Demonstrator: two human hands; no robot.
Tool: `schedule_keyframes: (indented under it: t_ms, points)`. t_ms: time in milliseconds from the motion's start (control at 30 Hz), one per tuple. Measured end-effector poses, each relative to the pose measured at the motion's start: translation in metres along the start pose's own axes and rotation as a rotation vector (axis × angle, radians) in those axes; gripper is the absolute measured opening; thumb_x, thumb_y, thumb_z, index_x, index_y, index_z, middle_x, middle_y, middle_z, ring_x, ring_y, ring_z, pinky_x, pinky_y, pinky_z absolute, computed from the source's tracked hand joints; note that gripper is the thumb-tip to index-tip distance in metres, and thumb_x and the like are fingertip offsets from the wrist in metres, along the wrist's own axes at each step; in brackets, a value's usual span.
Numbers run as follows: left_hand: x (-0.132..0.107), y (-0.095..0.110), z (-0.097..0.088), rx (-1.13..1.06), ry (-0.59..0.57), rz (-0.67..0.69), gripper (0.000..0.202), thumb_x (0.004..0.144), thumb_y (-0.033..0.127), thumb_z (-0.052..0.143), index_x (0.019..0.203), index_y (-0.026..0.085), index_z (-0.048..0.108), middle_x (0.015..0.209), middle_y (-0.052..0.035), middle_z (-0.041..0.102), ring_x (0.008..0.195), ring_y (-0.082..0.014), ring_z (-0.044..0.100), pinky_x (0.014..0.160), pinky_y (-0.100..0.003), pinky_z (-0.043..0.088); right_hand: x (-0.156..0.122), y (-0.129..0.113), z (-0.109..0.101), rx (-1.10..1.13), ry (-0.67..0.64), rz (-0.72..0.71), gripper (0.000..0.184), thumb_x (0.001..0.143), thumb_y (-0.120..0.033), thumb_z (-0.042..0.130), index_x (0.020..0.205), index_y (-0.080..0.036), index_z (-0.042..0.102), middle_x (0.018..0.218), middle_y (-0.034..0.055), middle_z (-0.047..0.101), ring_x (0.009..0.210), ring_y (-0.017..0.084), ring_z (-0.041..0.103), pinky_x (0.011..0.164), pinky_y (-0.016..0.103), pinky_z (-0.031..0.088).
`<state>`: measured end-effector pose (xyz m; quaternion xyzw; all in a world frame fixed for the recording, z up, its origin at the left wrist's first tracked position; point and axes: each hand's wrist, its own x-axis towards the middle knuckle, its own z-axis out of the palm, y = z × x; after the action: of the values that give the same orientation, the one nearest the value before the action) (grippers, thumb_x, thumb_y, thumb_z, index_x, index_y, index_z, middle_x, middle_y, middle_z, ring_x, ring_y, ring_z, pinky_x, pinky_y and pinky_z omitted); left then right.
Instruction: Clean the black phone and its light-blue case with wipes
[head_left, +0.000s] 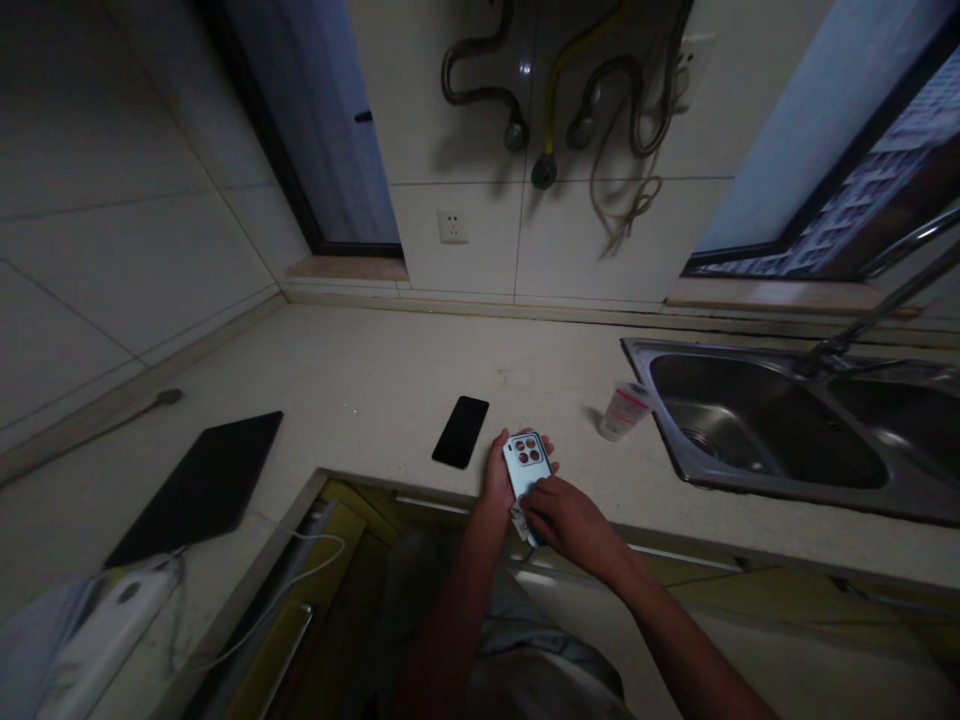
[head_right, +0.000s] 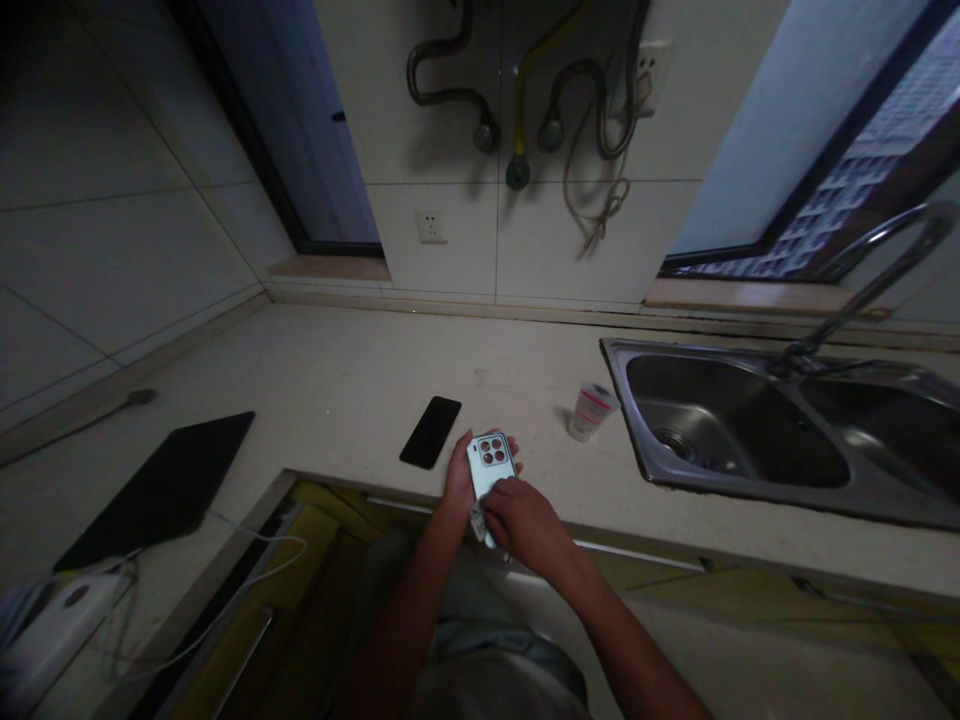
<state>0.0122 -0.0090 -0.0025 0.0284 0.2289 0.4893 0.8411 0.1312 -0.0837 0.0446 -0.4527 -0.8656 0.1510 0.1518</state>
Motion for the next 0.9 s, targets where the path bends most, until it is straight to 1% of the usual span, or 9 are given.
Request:
schedule_keyframes:
  t_ms: [133,200,300,467,533,633,700,767,900]
  points:
    - [-0.005,0.001,0.004,-0.002,0.019,-0.002,0.037,0.090,0.048,0.052,0.099,0.014,0.067,0.094,-0.0131,0.074,0.090,-0.0255,0.070,0.089,-0.048,0.052,-0.010,0.006,-0.006,-0.033,-0.075,-0.026,0.015,0.093,-0.019,0.058,0.087,-0.017,0.072,0.086,0.0077,0.069,0.084,0.021,0.063,0.076,0.031,0.047]
    - [-0.007,0.002,0.005,-0.012,0.019,-0.008,0.038,0.090,0.048,0.053,0.099,0.014,0.067,0.094,-0.0132,0.074,0.090,-0.0258,0.070,0.089,-0.048,0.052,-0.012,0.013,-0.007,-0.060,-0.081,-0.021,0.015,0.092,-0.019,0.059,0.086,-0.018,0.073,0.085,0.0078,0.070,0.084,0.022,0.063,0.076,0.031,0.047]
    - [-0.008,0.002,0.005,-0.025,0.001,-0.003,0.038,0.090,0.049,0.053,0.099,0.014,0.067,0.091,-0.0126,0.073,0.088,-0.0255,0.070,0.090,-0.048,0.051,-0.012,0.024,-0.008,-0.115,-0.054,0.014,0.016,0.091,-0.018,0.060,0.084,-0.018,0.073,0.083,0.0084,0.070,0.084,0.023,0.063,0.076,0.032,0.047]
    - [-0.003,0.000,0.002,-0.031,-0.023,0.020,0.033,0.088,0.045,0.056,0.094,0.014,0.068,0.089,-0.0123,0.073,0.088,-0.0260,0.070,0.089,-0.045,0.051,-0.003,0.036,-0.003,-0.132,0.063,0.111,0.016,0.091,-0.017,0.058,0.091,-0.018,0.074,0.090,0.0092,0.071,0.084,0.021,0.063,0.076,0.031,0.047]
    - [-0.001,-0.001,0.001,-0.011,-0.045,0.014,0.032,0.086,0.044,0.059,0.093,0.014,0.068,0.088,-0.0122,0.073,0.089,-0.0260,0.070,0.088,-0.042,0.051,0.004,0.039,0.000,-0.131,0.122,0.149,0.016,0.091,-0.019,0.058,0.096,-0.019,0.074,0.095,0.0092,0.071,0.087,0.022,0.063,0.079,0.031,0.047]
    - [0.001,-0.002,0.001,0.034,-0.080,-0.015,0.031,0.082,0.042,0.064,0.093,0.013,0.068,0.086,-0.0101,0.073,0.085,-0.0246,0.070,0.086,-0.038,0.052,0.021,0.041,0.003,-0.116,0.229,0.205,0.018,0.093,-0.022,0.056,0.098,-0.020,0.073,0.098,0.0088,0.071,0.091,0.022,0.063,0.081,0.030,0.047]
    - [0.001,-0.002,0.003,0.053,-0.050,-0.018,0.029,0.080,0.041,0.067,0.089,0.013,0.068,0.080,-0.0078,0.073,0.081,-0.0234,0.070,0.084,-0.036,0.053,0.035,0.040,0.004,-0.073,0.308,0.220,0.019,0.094,-0.023,0.055,0.098,-0.021,0.073,0.097,0.0082,0.071,0.091,0.021,0.062,0.081,0.030,0.047]
    - [0.000,-0.001,0.004,0.054,0.012,-0.014,0.028,0.077,0.041,0.069,0.082,0.014,0.067,0.073,-0.0065,0.071,0.078,-0.0234,0.070,0.081,-0.035,0.053,0.049,0.038,0.004,-0.022,0.368,0.223,0.018,0.095,-0.024,0.054,0.097,-0.020,0.072,0.094,0.0075,0.071,0.090,0.021,0.062,0.080,0.030,0.046]
    - [-0.002,0.000,0.004,0.065,0.086,-0.018,0.032,0.074,0.047,0.071,0.073,0.016,0.065,0.066,-0.0066,0.069,0.078,-0.0253,0.070,0.077,-0.035,0.054,0.066,0.027,0.007,0.006,0.397,0.197,0.020,0.095,-0.022,0.053,0.093,-0.020,0.073,0.090,0.0070,0.070,0.088,0.021,0.061,0.079,0.030,0.045]
